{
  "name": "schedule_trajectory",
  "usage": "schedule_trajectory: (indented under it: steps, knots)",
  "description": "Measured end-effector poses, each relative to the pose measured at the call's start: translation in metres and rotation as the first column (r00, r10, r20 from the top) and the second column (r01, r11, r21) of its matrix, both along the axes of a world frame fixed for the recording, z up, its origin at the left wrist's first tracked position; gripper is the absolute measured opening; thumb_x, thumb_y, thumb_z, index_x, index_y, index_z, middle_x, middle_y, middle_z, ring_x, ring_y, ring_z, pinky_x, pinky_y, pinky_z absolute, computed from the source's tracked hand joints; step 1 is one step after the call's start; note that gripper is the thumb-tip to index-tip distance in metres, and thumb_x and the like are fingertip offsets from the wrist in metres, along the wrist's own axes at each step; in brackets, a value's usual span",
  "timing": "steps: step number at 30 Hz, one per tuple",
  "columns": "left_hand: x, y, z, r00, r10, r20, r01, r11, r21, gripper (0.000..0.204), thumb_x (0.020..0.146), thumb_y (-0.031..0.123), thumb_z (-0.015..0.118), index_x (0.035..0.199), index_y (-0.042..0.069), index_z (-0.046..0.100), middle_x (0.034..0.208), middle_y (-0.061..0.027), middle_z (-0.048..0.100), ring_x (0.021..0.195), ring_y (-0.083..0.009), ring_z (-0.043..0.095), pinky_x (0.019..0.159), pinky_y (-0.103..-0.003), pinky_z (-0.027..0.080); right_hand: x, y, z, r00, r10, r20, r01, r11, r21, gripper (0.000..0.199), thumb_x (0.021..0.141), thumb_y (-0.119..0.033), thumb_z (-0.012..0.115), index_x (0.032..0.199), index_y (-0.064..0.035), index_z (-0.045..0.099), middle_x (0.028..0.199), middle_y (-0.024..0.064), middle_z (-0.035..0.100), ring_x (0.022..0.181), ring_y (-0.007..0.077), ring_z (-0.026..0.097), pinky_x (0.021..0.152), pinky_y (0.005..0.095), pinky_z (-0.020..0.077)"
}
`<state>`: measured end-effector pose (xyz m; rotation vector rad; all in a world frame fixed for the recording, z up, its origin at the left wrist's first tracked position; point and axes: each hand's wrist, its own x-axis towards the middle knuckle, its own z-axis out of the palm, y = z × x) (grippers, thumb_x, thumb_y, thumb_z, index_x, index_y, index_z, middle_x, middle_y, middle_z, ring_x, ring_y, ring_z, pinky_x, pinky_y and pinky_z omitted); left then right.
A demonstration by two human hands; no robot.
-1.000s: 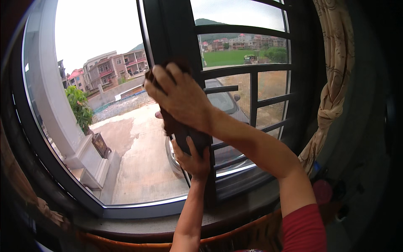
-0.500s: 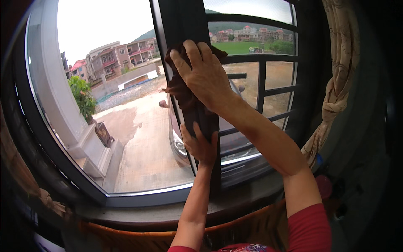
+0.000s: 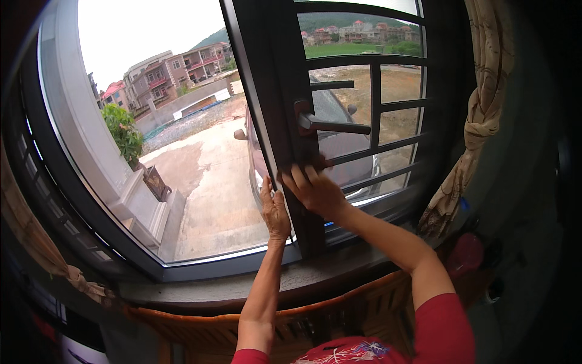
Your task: The person wipes a wooden bench with a cloth, then moves to the window to wipe the frame and screen. The person uses a pink basin to hold water and a brown cloth to clean the surfaces.
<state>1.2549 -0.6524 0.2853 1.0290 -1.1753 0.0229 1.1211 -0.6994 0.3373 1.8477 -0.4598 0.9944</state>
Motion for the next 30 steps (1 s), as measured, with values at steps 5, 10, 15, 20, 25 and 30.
schedule_trajectory:
  steps: [5,10,15,20,25,30]
  knots:
    - [-0.012,0.007,0.046,0.999,0.015,-0.046,-0.016,1.0,-0.006,0.054,0.096,0.019,0.044,0.145,0.007,0.024,0.145,-0.0171,0.028,0.127,-0.0299,0.036,0.102,-0.039,0.035,-0.015,0.0,-0.05,0.98,0.17,-0.105,-0.157,0.98,0.126,0.039,0.084,-0.021,0.053,0.122,-0.0149,0.055,0.123,0.0065,0.045,0.11,0.0241,0.041,0.084,0.0289,0.0402]
    - [-0.02,-0.001,0.083,0.993,-0.053,-0.104,0.053,0.999,-0.001,0.06,0.094,0.024,0.05,0.146,0.011,0.022,0.143,-0.019,0.028,0.126,-0.0335,0.036,0.103,-0.04,0.033,-0.006,-0.003,0.025,0.943,0.24,0.23,-0.259,0.965,0.052,0.039,0.078,-0.016,0.063,0.116,-0.007,0.058,0.119,0.0104,0.046,0.107,0.0271,0.044,0.079,0.031,0.0464]
    - [-0.031,-0.022,0.087,0.998,-0.031,-0.053,0.027,0.997,-0.076,0.062,0.094,0.02,0.053,0.146,0.01,0.022,0.133,-0.015,0.035,0.115,-0.0205,0.042,0.092,-0.03,0.041,0.014,-0.015,0.002,0.885,0.301,0.355,-0.426,0.832,0.356,0.04,0.077,-0.017,0.063,0.111,0.0033,0.057,0.116,0.0144,0.05,0.1,0.0289,0.051,0.07,0.0332,0.0482]
    - [-0.047,-0.025,0.092,0.958,0.251,0.139,-0.244,0.968,-0.065,0.077,0.088,0.033,0.06,0.145,0.004,0.018,0.138,-0.0235,0.027,0.128,-0.0352,0.028,0.108,-0.043,0.022,-0.005,-0.01,-0.092,0.924,0.353,0.145,-0.381,0.882,0.278,0.025,0.085,-0.021,0.058,0.106,-0.0097,0.065,0.107,0.0029,0.057,0.1,0.0232,0.046,0.074,0.0284,0.0463]
    - [-0.049,-0.052,0.075,0.803,0.551,0.228,-0.517,0.834,-0.192,0.077,0.087,0.036,0.058,0.146,0.005,0.019,0.141,-0.0244,0.026,0.129,-0.0395,0.027,0.106,-0.047,0.024,-0.024,-0.003,-0.163,0.918,0.396,0.005,-0.37,0.855,0.364,0.031,0.082,-0.017,0.059,0.113,-0.0118,0.062,0.119,0.0044,0.045,0.114,0.026,0.033,0.092,0.0316,0.0377]
    - [-0.037,-0.065,0.063,0.634,0.709,0.31,-0.643,0.705,-0.298,0.066,0.085,0.035,0.059,0.141,0.01,0.036,0.141,-0.0243,0.029,0.126,-0.0415,0.033,0.102,-0.048,0.031,-0.042,0.005,-0.117,0.811,0.432,0.394,-0.578,0.696,0.427,0.035,0.081,-0.011,0.063,0.115,-0.0083,0.06,0.116,0.0109,0.045,0.109,0.0289,0.041,0.095,0.0389,0.0366]
